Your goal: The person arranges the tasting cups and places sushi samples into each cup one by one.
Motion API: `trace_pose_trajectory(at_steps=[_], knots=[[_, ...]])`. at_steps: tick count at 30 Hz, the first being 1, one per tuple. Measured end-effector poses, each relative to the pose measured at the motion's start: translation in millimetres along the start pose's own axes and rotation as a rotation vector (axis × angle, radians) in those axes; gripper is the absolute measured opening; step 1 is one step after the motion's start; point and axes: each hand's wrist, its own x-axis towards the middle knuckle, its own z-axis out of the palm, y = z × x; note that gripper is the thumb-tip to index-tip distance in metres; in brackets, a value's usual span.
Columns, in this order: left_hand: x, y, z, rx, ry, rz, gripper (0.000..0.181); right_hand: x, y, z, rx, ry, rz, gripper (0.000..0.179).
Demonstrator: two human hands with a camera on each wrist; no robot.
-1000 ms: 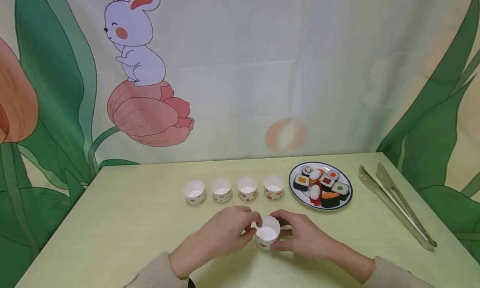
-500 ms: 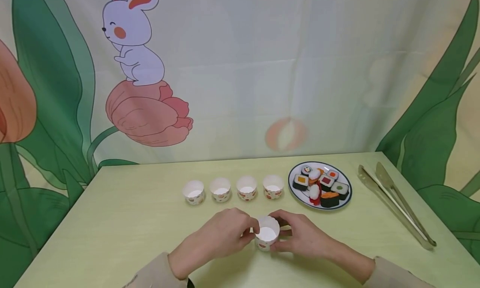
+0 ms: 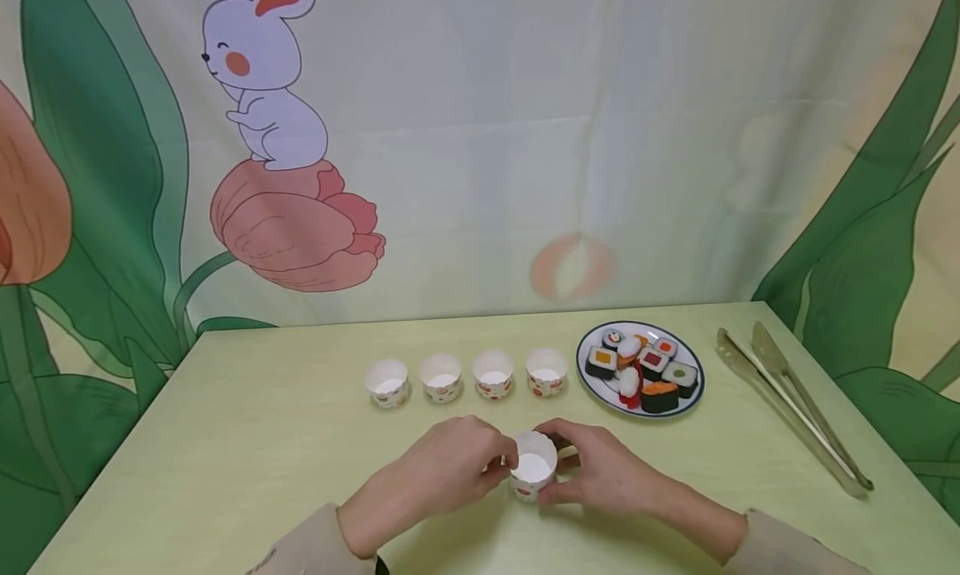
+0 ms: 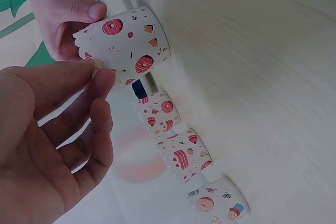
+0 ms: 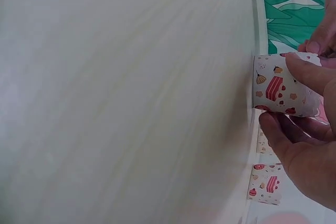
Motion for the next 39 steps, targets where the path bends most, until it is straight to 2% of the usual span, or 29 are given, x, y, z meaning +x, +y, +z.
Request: trace_pose_trajectory(at_steps=[18, 33, 39], knots=[[-1.9, 1.3, -0.5, 0.012, 0.046, 0.02, 0.015, 1.1, -1.5, -0.1, 0.015, 0.002, 0.002, 0.061], [-1.1, 1.0, -4.3, 0.007, 0.066, 0.011, 0.012, 1.6, -2.8, -1.4, 0.011, 0.004, 0.037, 0.059], [-0.7, 1.0, -6.3, -0.005, 0.068, 0.016, 0.01, 0.4, -2.8, -1.8, 0.011, 0.012, 0.019, 0.057]])
